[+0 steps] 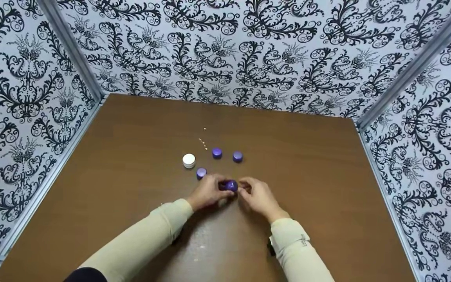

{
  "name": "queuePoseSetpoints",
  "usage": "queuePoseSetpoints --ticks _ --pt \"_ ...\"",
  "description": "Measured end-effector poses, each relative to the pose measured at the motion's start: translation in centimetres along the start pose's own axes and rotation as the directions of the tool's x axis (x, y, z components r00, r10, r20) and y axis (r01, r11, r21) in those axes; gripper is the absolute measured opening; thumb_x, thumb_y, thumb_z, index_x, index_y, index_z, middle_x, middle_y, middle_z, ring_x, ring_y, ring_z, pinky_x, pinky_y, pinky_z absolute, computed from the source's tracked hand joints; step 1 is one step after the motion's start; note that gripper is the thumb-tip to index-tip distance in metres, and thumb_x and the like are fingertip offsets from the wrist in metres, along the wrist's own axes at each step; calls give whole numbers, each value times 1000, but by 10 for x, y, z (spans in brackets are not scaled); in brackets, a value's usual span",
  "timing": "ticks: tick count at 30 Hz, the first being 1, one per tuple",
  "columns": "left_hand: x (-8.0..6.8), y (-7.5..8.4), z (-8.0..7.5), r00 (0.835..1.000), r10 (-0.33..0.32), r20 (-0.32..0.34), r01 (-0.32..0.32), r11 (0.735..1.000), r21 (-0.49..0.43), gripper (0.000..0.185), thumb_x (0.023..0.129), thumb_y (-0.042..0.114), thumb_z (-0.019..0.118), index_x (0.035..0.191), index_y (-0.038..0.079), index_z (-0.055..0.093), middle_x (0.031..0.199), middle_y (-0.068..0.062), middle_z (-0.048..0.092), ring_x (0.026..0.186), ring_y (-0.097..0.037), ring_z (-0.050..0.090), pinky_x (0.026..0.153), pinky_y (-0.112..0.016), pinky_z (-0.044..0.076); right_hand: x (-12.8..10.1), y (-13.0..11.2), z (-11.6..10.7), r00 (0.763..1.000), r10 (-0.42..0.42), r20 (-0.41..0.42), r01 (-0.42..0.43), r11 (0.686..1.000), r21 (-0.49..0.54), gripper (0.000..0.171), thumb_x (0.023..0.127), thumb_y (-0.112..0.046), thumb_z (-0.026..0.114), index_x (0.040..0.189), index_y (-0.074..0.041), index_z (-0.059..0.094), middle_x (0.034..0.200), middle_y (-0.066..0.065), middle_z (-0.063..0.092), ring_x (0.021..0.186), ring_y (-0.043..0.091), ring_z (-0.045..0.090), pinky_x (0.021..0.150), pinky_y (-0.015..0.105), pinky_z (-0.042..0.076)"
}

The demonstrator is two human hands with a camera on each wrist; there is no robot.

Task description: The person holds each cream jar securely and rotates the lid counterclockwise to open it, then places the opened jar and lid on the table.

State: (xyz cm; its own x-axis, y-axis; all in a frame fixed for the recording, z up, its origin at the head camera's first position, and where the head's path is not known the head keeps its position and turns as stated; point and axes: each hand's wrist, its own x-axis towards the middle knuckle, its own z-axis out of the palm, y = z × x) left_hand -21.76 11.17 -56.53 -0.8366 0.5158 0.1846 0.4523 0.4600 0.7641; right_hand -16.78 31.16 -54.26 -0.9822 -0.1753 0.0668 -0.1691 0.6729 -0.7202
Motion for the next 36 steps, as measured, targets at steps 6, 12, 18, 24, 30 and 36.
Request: queuePoseSetpoints --ticks 6,12,18,24,30,36 --pt "0 0 0 1000 -5 12 5 1000 -7 32 78 17 85 109 9 76 102 4 73 94 -6 64 86 -20 47 2 -1 3 1000 -25 14 24 998 54 26 93 -10 70 118 -3 68 103 6 72 92 22 69 81 37 54" --pt "0 0 0 999 -51 0 51 998 -30 37 76 18 88 107 8 70 96 2 71 88 -7 64 81 -21 49 2 -1 4 999 -28 18 26 995 95 25 92 -10 72 115 0 69 100 9 73 89 23 70 79 33 55" --pt "0 -2 1 1000 -31 -7 30 999 -36 35 75 18 88 104 8 70 92 3 70 85 -7 63 78 -21 49 3 0 5 1000 -13 8 12 994 105 25 91 -10 72 114 0 69 98 9 73 88 22 70 78 30 54" --pt "0 -4 2 1000 -2 -11 2 1000 -30 35 74 16 88 103 7 71 93 1 71 85 -8 64 78 -21 49 2 0 7 1000 -23 12 21 995 96 25 91 -14 73 113 -2 70 95 6 73 86 20 69 77 30 54" --pt "0 -4 2 1000 12 1 -12 1000 -7 36 75 18 87 105 6 72 95 1 71 86 -7 64 79 -20 49 2 0 7 999 -31 22 29 994 104 26 91 -17 74 111 -2 71 98 7 73 87 20 70 77 31 55" --pt "0 -4 1 999 21 27 -21 1000 1 35 76 19 87 104 5 72 95 2 71 86 -7 64 79 -20 49 2 1 6 999 -28 30 25 995 96 24 90 -17 75 107 -1 71 95 7 73 86 21 70 77 31 55"
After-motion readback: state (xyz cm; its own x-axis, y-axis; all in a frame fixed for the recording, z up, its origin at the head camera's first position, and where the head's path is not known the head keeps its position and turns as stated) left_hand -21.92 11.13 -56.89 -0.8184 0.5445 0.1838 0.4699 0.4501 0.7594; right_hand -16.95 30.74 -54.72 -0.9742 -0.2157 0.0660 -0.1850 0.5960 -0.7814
